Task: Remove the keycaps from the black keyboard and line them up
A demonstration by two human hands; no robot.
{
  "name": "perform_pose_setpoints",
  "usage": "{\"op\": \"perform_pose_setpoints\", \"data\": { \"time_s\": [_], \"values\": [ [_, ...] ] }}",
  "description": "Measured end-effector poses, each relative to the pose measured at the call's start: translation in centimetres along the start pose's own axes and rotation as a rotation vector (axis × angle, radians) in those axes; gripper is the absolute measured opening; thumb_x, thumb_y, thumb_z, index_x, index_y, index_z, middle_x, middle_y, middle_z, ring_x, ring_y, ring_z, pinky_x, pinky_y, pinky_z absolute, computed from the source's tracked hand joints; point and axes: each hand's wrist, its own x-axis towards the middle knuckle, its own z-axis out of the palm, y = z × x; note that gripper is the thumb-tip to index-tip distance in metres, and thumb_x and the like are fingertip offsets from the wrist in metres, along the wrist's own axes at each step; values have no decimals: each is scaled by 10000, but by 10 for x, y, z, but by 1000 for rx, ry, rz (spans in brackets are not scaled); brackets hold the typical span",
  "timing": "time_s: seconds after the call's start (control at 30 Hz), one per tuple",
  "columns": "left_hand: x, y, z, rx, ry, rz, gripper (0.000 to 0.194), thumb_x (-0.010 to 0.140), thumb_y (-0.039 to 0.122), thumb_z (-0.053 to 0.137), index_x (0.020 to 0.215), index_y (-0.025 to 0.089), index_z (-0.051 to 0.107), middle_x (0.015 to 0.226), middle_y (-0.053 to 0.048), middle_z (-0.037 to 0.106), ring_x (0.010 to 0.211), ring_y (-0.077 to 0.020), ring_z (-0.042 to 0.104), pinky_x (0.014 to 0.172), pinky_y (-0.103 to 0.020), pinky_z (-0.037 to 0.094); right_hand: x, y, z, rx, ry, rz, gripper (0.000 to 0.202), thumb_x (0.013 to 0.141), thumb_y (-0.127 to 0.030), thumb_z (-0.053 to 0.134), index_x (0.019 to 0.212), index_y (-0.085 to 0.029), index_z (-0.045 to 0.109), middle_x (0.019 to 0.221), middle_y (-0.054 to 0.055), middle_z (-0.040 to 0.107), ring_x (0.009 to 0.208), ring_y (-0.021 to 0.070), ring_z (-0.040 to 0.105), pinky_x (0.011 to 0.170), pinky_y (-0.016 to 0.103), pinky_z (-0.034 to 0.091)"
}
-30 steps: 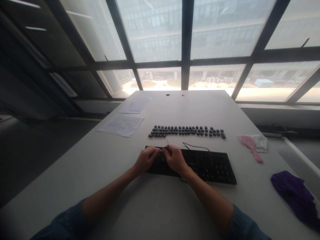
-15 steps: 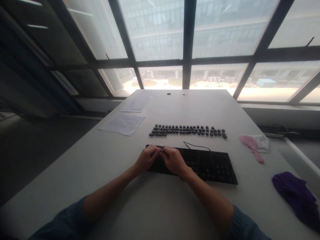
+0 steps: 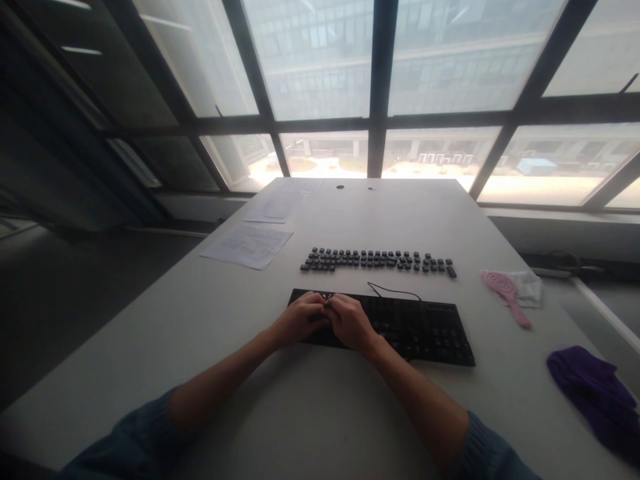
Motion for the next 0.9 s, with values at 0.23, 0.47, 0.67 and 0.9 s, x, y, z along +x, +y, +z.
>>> {"op": "perform_pose_setpoints", "data": {
  "time_s": [0.23, 0.47, 0.67, 0.9],
  "values": [
    [-3, 4, 9, 64, -10, 28, 80, 931, 197, 558, 924, 175, 635, 978, -71, 617, 954, -204, 554, 859, -339, 496, -2, -1, 0, -62, 8, 17, 191, 954, -242, 512, 796, -202, 613, 789, 61, 642, 723, 192, 594, 690, 285, 443],
    [-3, 6, 11, 169, -72, 51, 127, 943, 117, 470, 988, 163, 579, 1006, -88, 587, 969, -223, 536, 892, -379, 488, -2, 3, 5, -44, -11, 50, 214, 964, -237, 493, 771, -210, 583, 775, 54, 647, 704, 190, 597, 682, 282, 438],
    [-4, 7, 11, 240, -92, 87, 119, 939, 103, 462, 929, 159, 567, 979, -87, 573, 939, -228, 514, 876, -376, 480, -4, 4, 4, 6, 4, 38, 291, 971, -255, 475, 693, -211, 546, 702, 33, 588, 636, 167, 549, 631, 272, 425],
    [-5, 5, 12, 145, -25, 65, 103, 941, 158, 519, 1041, 164, 544, 1040, -85, 572, 1003, -231, 534, 909, -382, 485, -5, 6, 4, 71, 107, 61, 201, 940, -256, 518, 773, -200, 614, 748, 48, 643, 702, 191, 608, 683, 295, 464]
  ]
}}
